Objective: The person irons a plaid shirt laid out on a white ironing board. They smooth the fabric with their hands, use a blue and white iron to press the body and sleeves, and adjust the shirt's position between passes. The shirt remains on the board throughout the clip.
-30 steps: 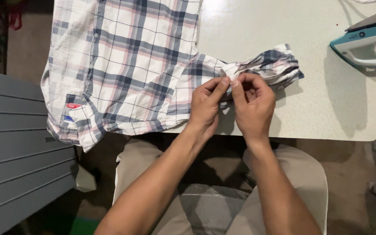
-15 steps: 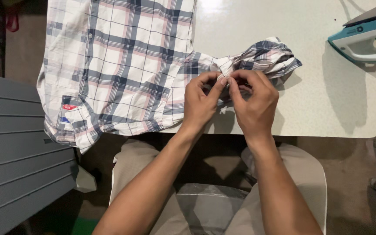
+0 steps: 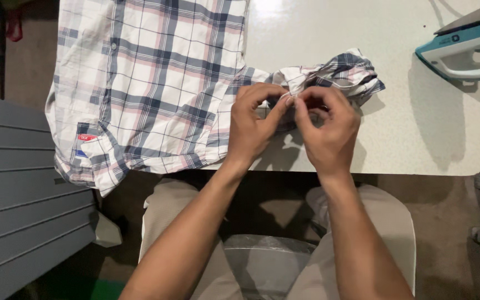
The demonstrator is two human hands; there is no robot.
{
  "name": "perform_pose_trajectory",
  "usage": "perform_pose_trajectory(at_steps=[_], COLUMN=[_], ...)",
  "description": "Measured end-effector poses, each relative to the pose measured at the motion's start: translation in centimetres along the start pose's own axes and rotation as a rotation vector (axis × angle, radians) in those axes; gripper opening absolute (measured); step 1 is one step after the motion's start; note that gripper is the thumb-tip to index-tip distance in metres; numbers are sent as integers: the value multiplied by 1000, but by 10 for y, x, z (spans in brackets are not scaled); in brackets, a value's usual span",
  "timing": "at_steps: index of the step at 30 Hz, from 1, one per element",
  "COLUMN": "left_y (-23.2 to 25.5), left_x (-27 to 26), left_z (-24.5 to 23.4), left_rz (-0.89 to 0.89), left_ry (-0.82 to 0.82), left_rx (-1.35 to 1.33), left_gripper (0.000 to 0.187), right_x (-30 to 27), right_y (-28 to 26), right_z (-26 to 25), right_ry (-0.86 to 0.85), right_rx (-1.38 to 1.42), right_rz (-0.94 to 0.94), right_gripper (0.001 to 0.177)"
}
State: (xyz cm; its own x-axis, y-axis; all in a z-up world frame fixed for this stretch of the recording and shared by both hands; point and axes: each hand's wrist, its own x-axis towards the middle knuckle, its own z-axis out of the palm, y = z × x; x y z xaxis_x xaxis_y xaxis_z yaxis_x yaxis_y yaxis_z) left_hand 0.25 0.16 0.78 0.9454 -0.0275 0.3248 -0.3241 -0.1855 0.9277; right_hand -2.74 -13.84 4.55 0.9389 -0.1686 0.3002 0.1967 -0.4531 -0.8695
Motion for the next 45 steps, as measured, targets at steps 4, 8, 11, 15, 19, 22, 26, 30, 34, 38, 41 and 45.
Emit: perform_pose_trajectory(at_steps=[4, 8, 11, 15, 19, 22, 26, 30, 34, 38, 41, 45], left_y=[0, -9, -16, -28, -34, -34, -31, -31, -39, -34, -25, -22], left_x=[-2, -2, -5, -6, -10, -11, -11, -17, -23, -23, -20, -14], left_z=[1, 3, 5, 8, 7, 8, 7, 17, 30, 29, 24, 20], left_rz=[-107, -360, -561, -718, -814, -799, -813, -800, -649, -559, -483, -436], left_ry=[-4, -107, -143, -123, -134, -158, -176, -133, -105, -68, -58, -41], left_rx=[-4, -344, -672, -958, -1142, -1220, -1262, -1324, -1401, -1102, -890, -753], left_gripper=[15, 21, 21, 18, 17, 13, 13, 16, 16, 21, 23, 26], right_x=[-1, -3, -5, -8, -9, -9, -8, -9, -11, -6, -1, 4], right_y=[-13, -11, -6, -2, -3, -6, -10, -9, 9, 33, 39, 26], right_z=[3, 4, 6, 10, 10, 12, 14, 15, 17, 8, 4, 6], right_ry=[33, 55, 66, 95, 72, 63, 58, 88, 66, -1, -62, -41], right_rx=[-212, -283, -365, -465, -456, -424, -299, -164, 229, 562, 743, 524], right_rz=[-160, -224, -293, -384, -398, -369, -242, -103, 70, 279, 407, 302], right_gripper=[12, 14, 17, 21, 20, 19, 16, 13, 13, 11, 9, 13])
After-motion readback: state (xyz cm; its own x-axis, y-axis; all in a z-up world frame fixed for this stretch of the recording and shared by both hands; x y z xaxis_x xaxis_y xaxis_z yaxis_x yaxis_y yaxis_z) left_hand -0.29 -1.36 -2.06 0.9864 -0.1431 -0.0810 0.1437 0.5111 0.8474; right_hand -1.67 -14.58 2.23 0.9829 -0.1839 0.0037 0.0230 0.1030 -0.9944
